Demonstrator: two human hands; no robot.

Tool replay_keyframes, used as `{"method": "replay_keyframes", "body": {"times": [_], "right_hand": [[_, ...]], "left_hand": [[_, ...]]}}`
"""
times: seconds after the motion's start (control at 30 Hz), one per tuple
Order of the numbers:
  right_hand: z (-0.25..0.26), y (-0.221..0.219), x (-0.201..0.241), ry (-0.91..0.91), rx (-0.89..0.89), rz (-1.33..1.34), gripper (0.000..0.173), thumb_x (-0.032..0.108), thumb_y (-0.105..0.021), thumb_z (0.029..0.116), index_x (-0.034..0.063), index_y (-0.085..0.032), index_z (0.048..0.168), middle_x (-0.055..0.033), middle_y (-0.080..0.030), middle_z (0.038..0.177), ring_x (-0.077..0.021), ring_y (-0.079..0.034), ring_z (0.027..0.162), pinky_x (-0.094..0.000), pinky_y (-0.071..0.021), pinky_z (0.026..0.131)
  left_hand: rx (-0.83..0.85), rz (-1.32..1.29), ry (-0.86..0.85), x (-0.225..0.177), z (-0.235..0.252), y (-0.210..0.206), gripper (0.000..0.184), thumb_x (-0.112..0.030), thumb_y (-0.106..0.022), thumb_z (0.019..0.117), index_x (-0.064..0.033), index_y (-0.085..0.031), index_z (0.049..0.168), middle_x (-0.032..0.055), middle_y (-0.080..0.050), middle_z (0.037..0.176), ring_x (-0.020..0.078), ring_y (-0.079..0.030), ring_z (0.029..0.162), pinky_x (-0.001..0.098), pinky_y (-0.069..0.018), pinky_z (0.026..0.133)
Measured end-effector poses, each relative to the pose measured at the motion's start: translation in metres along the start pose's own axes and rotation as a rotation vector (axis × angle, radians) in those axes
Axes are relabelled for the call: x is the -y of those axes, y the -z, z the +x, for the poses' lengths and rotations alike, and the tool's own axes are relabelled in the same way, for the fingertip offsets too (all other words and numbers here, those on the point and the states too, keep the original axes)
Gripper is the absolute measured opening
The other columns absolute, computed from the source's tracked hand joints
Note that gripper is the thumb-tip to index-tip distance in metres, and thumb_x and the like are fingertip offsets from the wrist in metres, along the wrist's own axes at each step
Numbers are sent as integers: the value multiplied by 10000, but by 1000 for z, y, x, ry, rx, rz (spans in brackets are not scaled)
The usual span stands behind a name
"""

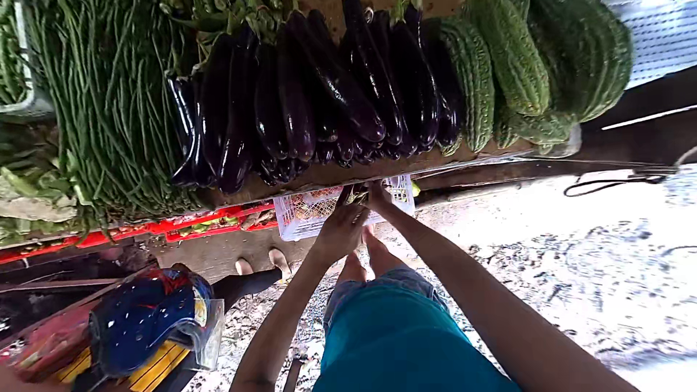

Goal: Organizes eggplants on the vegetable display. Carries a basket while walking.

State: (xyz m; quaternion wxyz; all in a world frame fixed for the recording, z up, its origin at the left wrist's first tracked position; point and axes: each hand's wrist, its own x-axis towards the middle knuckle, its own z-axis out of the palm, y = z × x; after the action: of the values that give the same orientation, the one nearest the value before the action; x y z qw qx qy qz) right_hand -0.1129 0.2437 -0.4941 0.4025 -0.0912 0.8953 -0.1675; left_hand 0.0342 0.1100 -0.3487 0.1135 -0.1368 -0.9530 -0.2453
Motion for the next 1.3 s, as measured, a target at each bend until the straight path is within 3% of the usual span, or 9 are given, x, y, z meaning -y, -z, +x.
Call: {"method": "replay_keyframes", "body": {"times": [0.17,0.27,0.4,0.5,0.6,0.77,0.87,1.1,1.3], "right_hand": [[12,-21,11,184,-40,-276,385,37,-625,973,68,-641,1357,-259,-564,1423,-477,-532,1311,-663,-489,961],[11,-2,9,180,-235,112,317,94,-535,1045,-41,-631,1316,-293,-625,1325,-468,-591,1243,-681,-433,1038],[34,13,-8,73,-144,87,516,259,-573,1057,-12,-498,1490,-272,-469,1537,-411,-380,1484,-594,-272,1213],[29,16,-12,66,-182,223,492,181,-564,1062,-93,-480,1462,-309,-477,1509,-403,-405,1467,-521,-277,1229],[-27,101,52,-222,233,165,497,88,-441,1106,-59,-316,1564,-223,-306,1652,-314,-263,1551,-427,-215,1256],[19,33,-21,231,-215,242,431,109,-596,1031,-115,-547,1396,-333,-531,1446,-439,-451,1426,-531,-303,1214],[28,22,-9,57,-239,368,501,194,-658,997,-49,-553,1423,-283,-538,1464,-413,-460,1422,-600,-334,1174],[49,-9,-9,-286,-100,401,723,391,-782,891,41,-519,1467,-293,-499,1475,-484,-439,1391,-684,-367,1085],[51,-6,-18,-162,-103,552,567,276,-723,969,-34,-558,1414,-305,-557,1419,-462,-498,1360,-649,-377,1115]], "left_hand": [[775,-318,838,66,-9,-69,518,-267,-535,1049,15,-459,1477,240,-544,1436,360,-539,1342,527,-429,1123],[773,-333,1034,90,-2,-109,594,-298,-623,987,58,-475,1438,294,-515,1429,422,-544,1305,582,-457,1066],[806,-262,1096,101,29,-148,697,-323,-692,955,80,-430,1459,316,-437,1495,467,-495,1341,616,-447,1058],[859,-190,1078,99,44,-157,572,-240,-664,963,65,-497,1418,289,-508,1450,437,-536,1316,604,-458,1045],[739,-307,1043,116,34,-160,565,-153,-729,908,54,-534,1397,303,-573,1368,448,-557,1283,623,-435,1060],[323,-541,969,135,31,-146,422,-201,-708,961,51,-620,1288,235,-651,1254,304,-614,1193,486,-469,1053],[308,-495,936,132,41,-155,512,-236,-678,994,60,-551,1391,259,-571,1412,337,-514,1370,490,-385,1164],[520,-325,920,114,75,-192,570,-322,-704,974,11,-557,1414,269,-550,1439,413,-490,1380,601,-358,1145],[366,-587,1150,136,52,-195,593,-229,-780,918,53,-554,1388,249,-572,1408,323,-531,1341,469,-414,1136]]}}
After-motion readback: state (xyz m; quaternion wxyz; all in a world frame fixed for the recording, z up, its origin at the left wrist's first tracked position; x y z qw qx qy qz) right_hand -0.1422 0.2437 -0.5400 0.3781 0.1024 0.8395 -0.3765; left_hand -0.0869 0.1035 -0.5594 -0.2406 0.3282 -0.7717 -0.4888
